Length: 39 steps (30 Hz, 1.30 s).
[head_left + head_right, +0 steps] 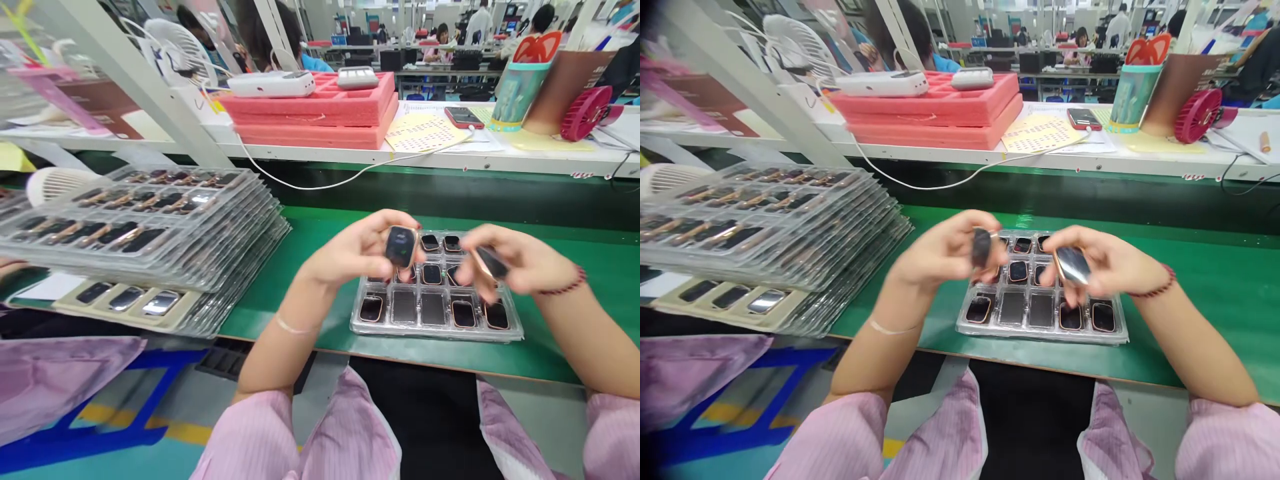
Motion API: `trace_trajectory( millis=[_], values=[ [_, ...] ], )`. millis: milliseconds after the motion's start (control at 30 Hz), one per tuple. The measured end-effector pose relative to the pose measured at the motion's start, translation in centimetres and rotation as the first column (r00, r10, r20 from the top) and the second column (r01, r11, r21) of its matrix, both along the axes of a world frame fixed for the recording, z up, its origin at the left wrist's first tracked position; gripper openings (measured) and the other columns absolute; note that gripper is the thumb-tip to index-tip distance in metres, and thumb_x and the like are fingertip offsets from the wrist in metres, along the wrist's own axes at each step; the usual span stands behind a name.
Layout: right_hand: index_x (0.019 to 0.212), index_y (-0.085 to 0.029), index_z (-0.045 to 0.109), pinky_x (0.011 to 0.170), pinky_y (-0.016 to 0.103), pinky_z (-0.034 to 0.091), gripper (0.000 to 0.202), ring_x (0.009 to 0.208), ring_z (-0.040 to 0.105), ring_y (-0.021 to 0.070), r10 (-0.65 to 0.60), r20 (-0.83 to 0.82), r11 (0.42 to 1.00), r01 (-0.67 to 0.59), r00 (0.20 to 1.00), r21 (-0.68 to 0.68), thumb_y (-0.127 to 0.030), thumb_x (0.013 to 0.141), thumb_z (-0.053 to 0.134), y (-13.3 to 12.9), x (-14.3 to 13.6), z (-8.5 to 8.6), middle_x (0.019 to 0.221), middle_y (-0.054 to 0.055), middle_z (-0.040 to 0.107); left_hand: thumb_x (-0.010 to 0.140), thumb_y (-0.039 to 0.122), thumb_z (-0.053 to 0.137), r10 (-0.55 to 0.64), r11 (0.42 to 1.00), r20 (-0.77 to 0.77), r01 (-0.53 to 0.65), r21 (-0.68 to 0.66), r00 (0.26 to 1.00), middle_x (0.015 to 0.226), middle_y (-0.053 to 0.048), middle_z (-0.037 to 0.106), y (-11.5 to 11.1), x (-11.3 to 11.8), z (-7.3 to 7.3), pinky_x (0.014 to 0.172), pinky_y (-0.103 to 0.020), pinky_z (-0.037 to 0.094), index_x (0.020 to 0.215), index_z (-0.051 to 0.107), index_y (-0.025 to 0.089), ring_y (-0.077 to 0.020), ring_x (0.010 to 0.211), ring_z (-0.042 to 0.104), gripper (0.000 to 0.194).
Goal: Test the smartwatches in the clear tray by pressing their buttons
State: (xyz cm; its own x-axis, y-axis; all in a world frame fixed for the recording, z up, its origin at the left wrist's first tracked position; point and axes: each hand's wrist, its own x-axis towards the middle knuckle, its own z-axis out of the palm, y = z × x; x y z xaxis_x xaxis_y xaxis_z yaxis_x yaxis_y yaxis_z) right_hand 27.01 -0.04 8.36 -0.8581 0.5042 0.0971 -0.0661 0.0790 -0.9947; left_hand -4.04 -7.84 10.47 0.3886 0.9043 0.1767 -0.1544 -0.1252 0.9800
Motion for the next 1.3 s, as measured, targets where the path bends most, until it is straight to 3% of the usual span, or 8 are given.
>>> trace_trajectory(
  millis=[67,200,300,500,633,833,1300],
  values=[
    [0.136,-0.025,0.052,0.067,0.028,0.063,0.066,0.089,0.073,0.0210,-0.065,-0.018,0.995,0.063,0.998,-0.071,-0.041,0.080,0.085,1.4,-1.6,-0.7,0.126,0.013,0.067,0.064,0.034,0.089,-0.118,0.990,0.005,0.118,-0.071,0.993,0.105,-0.008,0.072,2.9,1.8,-2.2,0.058,-0.022,0.054,0.126,0.055,0.021,-0.0197,0.079,0.074,0.073],
    [0.129,-0.023,0.057,0.068,0.026,0.064,0.056,0.089,0.072,0.0184,-0.240,0.034,0.965,0.242,0.970,-0.103,-0.031,0.080,0.081,4.1,-3.9,-3.6,0.124,0.011,0.068,0.070,0.037,0.081,0.024,0.990,-0.069,-0.034,-0.137,0.997,0.105,-0.011,0.072,6.3,4.1,-6.3,0.053,-0.020,0.046,0.125,0.056,0.015,-0.0164,0.074,0.072,0.064],
    [0.119,-0.018,0.063,0.057,0.023,0.060,0.039,0.071,0.070,0.0146,-0.283,0.071,0.959,0.283,0.956,0.016,-0.034,0.084,0.074,5.0,-4.5,-5.3,0.107,0.010,0.072,0.076,0.042,0.073,0.084,0.983,-0.140,-0.105,-0.149,0.987,0.092,-0.009,0.072,6.8,4.2,-7.6,0.048,-0.019,0.040,0.111,0.061,0.012,-0.0125,0.062,0.067,0.047],
    [0.121,-0.019,0.060,0.061,0.023,0.060,0.042,0.075,0.071,0.0146,-0.295,0.060,0.949,0.285,0.954,0.132,-0.018,0.080,0.067,4.6,-4.3,-6.1,0.111,0.008,0.070,0.068,0.021,0.073,0.147,0.978,-0.177,-0.170,-0.121,0.973,0.095,-0.005,0.070,6.1,4.0,-7.7,0.052,-0.018,0.042,0.113,0.057,0.015,-0.0109,0.068,0.065,0.048],
    [0.123,-0.019,0.059,0.064,0.024,0.059,0.043,0.075,0.070,0.0139,-0.275,0.065,0.955,0.265,0.959,0.134,-0.015,0.081,0.063,4.7,-4.1,-6.3,0.112,0.008,0.070,0.071,0.021,0.071,0.144,0.980,-0.158,-0.163,-0.113,0.977,0.087,-0.003,0.069,5.8,4.0,-7.7,0.058,-0.020,0.044,0.108,0.057,0.014,-0.0089,0.065,0.061,0.040],
    [0.125,-0.020,0.059,0.066,0.026,0.058,0.045,0.079,0.070,0.0156,-0.257,0.068,0.956,0.243,0.964,0.163,-0.014,0.080,0.062,4.6,-3.9,-6.2,0.113,0.008,0.069,0.069,0.018,0.071,0.161,0.978,-0.134,-0.176,-0.112,0.978,0.088,-0.003,0.069,5.6,3.9,-7.9,0.072,-0.026,0.051,0.109,0.057,0.015,-0.0109,0.072,0.062,0.043],
    [0.124,-0.020,0.058,0.068,0.028,0.059,0.049,0.080,0.071,0.0173,-0.285,0.064,0.950,0.273,0.956,0.150,-0.015,0.076,0.064,4.2,-3.9,-5.9,0.114,0.008,0.070,0.064,0.014,0.069,0.206,0.969,-0.099,-0.217,-0.120,0.974,0.089,-0.003,0.069,5.7,3.7,-8.0,0.077,-0.027,0.050,0.113,0.056,0.015,-0.0137,0.080,0.064,0.051]
  ],
)
